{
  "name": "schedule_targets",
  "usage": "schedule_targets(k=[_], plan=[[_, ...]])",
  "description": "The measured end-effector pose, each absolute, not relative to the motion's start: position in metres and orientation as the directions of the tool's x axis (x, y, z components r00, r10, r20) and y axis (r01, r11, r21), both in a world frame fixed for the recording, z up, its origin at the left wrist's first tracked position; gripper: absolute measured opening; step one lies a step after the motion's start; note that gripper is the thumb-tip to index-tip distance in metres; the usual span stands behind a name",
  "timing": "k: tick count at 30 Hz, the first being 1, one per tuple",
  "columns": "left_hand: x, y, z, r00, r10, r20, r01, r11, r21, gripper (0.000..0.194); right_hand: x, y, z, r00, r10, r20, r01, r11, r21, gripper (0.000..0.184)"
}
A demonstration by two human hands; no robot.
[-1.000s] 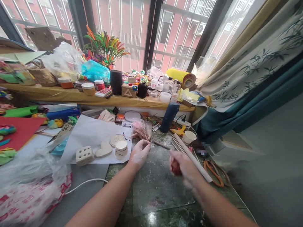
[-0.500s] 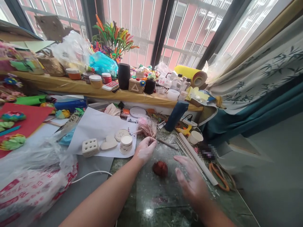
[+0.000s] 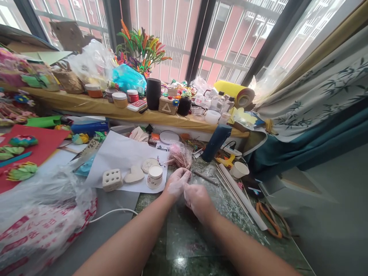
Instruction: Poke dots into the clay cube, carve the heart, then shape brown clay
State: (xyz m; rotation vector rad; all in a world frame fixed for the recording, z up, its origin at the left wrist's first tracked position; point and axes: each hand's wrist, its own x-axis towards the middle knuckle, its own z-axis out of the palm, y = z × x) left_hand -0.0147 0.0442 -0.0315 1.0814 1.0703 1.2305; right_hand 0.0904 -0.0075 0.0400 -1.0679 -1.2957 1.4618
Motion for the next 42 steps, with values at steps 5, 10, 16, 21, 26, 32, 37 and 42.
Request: schedule_targets(k=[5,10,16,21,26,32,37,42], plan=[[-0.014,0.045,-0.033,0.037,0.999,-0.022,-0.210,0.029,0.977,0.034,0.099,0.003,0.058,-0.159,0.987,0.032,-0.370,-0.029,-0.929,0.064],[-0.012,0.046,-0.031,0.021,0.999,-0.035,-0.246,0.039,0.969,0.031,0.092,-0.006,0.032,-0.301,0.944,-0.132,-0.242,-0.209,-0.948,0.060],[-0.013,0.044,-0.028,0.038,0.998,-0.058,-0.243,0.066,0.968,0.032,0.100,-0.003,0.067,-0.154,0.987,0.044,-0.386,-0.020,-0.922,0.062],[-0.012,0.044,-0.027,0.035,0.998,-0.056,-0.244,0.063,0.968,0.036,0.123,-0.010,0.044,-0.115,0.993,0.030,0.132,0.045,-0.990,0.046],[-0.011,0.044,-0.027,0.025,0.999,-0.036,-0.246,0.041,0.968,0.039,0.140,-0.045,-0.022,-0.196,0.932,0.303,0.693,0.351,-0.630,0.057],[-0.013,0.046,-0.036,0.030,0.999,-0.029,-0.187,0.035,0.982,0.033,0.133,-0.060,-0.047,-0.325,0.876,0.356,0.778,0.461,-0.426,0.052],[-0.014,0.046,-0.034,0.051,0.998,-0.036,-0.165,0.044,0.985,0.034,0.132,-0.056,-0.037,-0.349,0.870,0.348,0.746,0.483,-0.458,0.039],[-0.014,0.045,-0.027,0.050,0.998,-0.034,-0.180,0.042,0.983,0.040,0.139,-0.057,-0.031,-0.370,0.857,0.358,0.693,0.511,-0.508,0.038]])
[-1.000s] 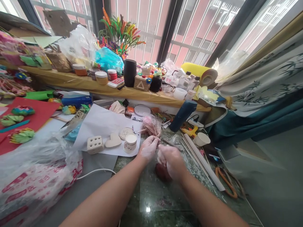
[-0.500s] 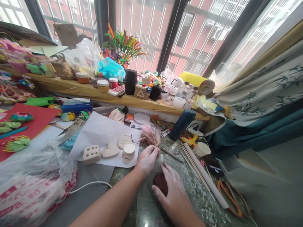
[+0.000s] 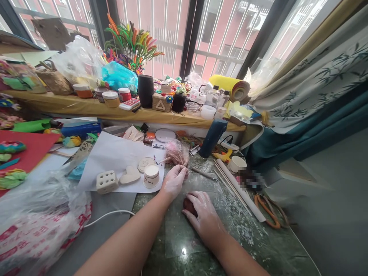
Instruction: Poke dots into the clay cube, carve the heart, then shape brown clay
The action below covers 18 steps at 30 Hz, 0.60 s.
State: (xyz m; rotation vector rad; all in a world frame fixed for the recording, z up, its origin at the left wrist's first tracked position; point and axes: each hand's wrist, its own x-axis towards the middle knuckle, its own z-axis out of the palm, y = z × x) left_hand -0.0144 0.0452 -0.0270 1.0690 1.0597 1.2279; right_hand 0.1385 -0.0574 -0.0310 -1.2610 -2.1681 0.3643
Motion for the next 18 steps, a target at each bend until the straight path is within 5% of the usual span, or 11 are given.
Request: schedule_targets(k=[8,12,15,18], plan=[[-0.014,0.045,-0.028,0.054,0.998,-0.040,-0.196,0.050,0.979,0.039,0.144,-0.056,-0.027,-0.493,0.792,0.360,0.642,0.610,-0.463,0.039],[-0.013,0.045,-0.028,0.052,0.998,-0.038,-0.200,0.047,0.979,0.036,0.141,-0.061,-0.025,-0.431,0.843,0.322,0.715,0.537,-0.448,0.065],[-0.013,0.045,-0.029,0.054,0.998,-0.034,-0.200,0.044,0.979,0.037,0.142,-0.063,-0.022,-0.360,0.896,0.260,0.670,0.442,-0.596,0.057],[-0.014,0.047,-0.033,0.064,0.998,-0.020,-0.193,0.032,0.981,0.037,0.144,-0.060,-0.017,-0.174,0.967,0.188,0.395,0.243,-0.886,0.042]])
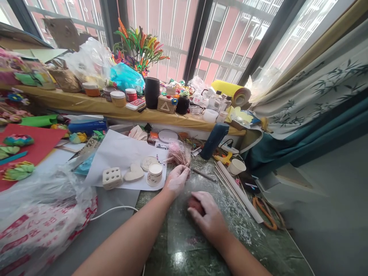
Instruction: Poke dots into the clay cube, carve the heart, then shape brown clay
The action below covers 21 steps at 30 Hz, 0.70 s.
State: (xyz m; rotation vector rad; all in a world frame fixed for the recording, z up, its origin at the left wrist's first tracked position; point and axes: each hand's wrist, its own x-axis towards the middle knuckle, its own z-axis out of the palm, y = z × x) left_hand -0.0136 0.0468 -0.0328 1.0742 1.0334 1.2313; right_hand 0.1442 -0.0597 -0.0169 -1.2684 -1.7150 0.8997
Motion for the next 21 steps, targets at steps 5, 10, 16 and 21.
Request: schedule_targets(k=[5,10,16,21], plan=[[-0.016,0.050,-0.039,0.058,0.998,0.014,-0.152,-0.005,0.988,0.038,0.141,-0.042,-0.005,0.113,0.968,-0.222,-0.478,-0.143,-0.867,0.040],[-0.015,0.052,-0.043,0.070,0.997,0.012,-0.115,-0.004,0.993,0.039,0.140,-0.029,0.030,0.145,0.982,-0.124,-0.354,-0.066,-0.933,0.042],[-0.015,0.051,-0.044,0.083,0.997,0.000,-0.094,0.007,0.996,0.037,0.139,-0.025,0.029,0.038,0.972,0.232,0.097,0.227,-0.969,0.034],[-0.016,0.049,-0.038,0.082,0.997,0.009,-0.106,0.000,0.994,0.036,0.135,-0.021,-0.016,-0.215,0.955,0.206,0.519,0.291,-0.804,0.024]])
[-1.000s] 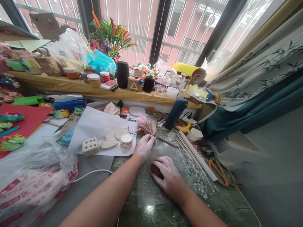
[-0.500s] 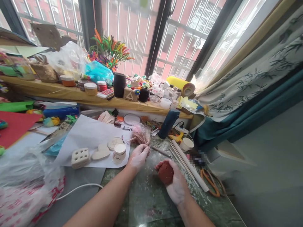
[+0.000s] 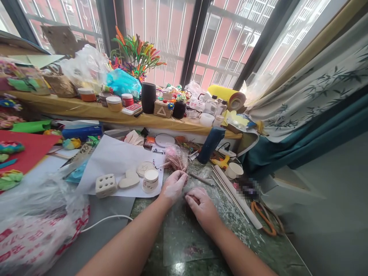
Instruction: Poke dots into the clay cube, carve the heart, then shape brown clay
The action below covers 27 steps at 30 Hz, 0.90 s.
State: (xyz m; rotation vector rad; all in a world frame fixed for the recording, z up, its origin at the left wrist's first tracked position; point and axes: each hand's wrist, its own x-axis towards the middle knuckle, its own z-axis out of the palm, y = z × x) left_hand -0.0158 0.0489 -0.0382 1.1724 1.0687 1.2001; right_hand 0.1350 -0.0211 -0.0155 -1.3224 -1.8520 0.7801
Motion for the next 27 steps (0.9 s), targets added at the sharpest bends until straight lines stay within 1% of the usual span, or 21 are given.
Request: schedule_targets(k=[2,4,7,9,10,11,12,14,16,17,19,24,27], plan=[[-0.016,0.048,-0.037,0.082,0.997,0.013,-0.116,-0.004,0.993,0.034,0.141,-0.020,-0.016,-0.184,0.955,0.231,0.502,0.294,-0.814,0.027],[-0.015,0.048,-0.038,0.080,0.997,0.013,-0.122,-0.003,0.993,0.033,0.148,-0.020,-0.003,-0.138,0.950,0.278,0.456,0.311,-0.834,0.032],[-0.014,0.048,-0.040,0.073,0.997,0.005,-0.127,0.005,0.992,0.032,0.151,-0.022,0.029,-0.058,0.916,0.396,0.336,0.391,-0.857,0.024],[-0.013,0.048,-0.040,0.065,0.998,0.002,-0.139,0.007,0.990,0.032,0.146,-0.023,0.044,-0.038,0.884,0.467,0.301,0.455,-0.838,0.026],[-0.013,0.048,-0.039,0.063,0.998,0.004,-0.147,0.005,0.989,0.033,0.141,-0.023,0.046,-0.064,0.872,0.485,0.335,0.476,-0.813,0.028],[-0.013,0.048,-0.038,0.060,0.998,0.007,-0.156,0.002,0.988,0.034,0.136,-0.024,0.044,-0.113,0.863,0.493,0.403,0.493,-0.771,0.030],[-0.013,0.048,-0.037,0.055,0.998,0.011,-0.165,-0.002,0.986,0.036,0.131,-0.023,0.037,-0.180,0.856,0.484,0.493,0.505,-0.709,0.032],[-0.015,0.048,-0.036,0.034,0.999,0.017,-0.182,-0.011,0.983,0.039,0.123,-0.022,0.015,-0.309,0.840,0.445,0.666,0.525,-0.529,0.037],[-0.015,0.048,-0.036,-0.001,1.000,0.019,-0.193,-0.019,0.981,0.040,0.120,-0.018,-0.009,-0.360,0.830,0.425,0.755,0.527,-0.390,0.038],[-0.016,0.048,-0.037,-0.020,1.000,0.019,-0.196,-0.023,0.980,0.039,0.120,-0.017,-0.019,-0.369,0.826,0.426,0.776,0.526,-0.348,0.037],[-0.015,0.047,-0.037,-0.046,0.999,0.018,-0.192,-0.026,0.981,0.037,0.122,-0.014,-0.031,-0.383,0.820,0.425,0.792,0.528,-0.306,0.034],[-0.014,0.043,-0.031,-0.022,1.000,0.016,-0.157,-0.019,0.987,0.038,0.123,-0.011,-0.022,-0.434,0.819,0.374,0.778,0.551,-0.303,0.030],[-0.016,0.041,-0.025,0.012,1.000,0.023,-0.138,-0.021,0.990,0.042,0.124,-0.016,-0.016,-0.446,0.810,0.380,0.772,0.564,-0.295,0.036]])
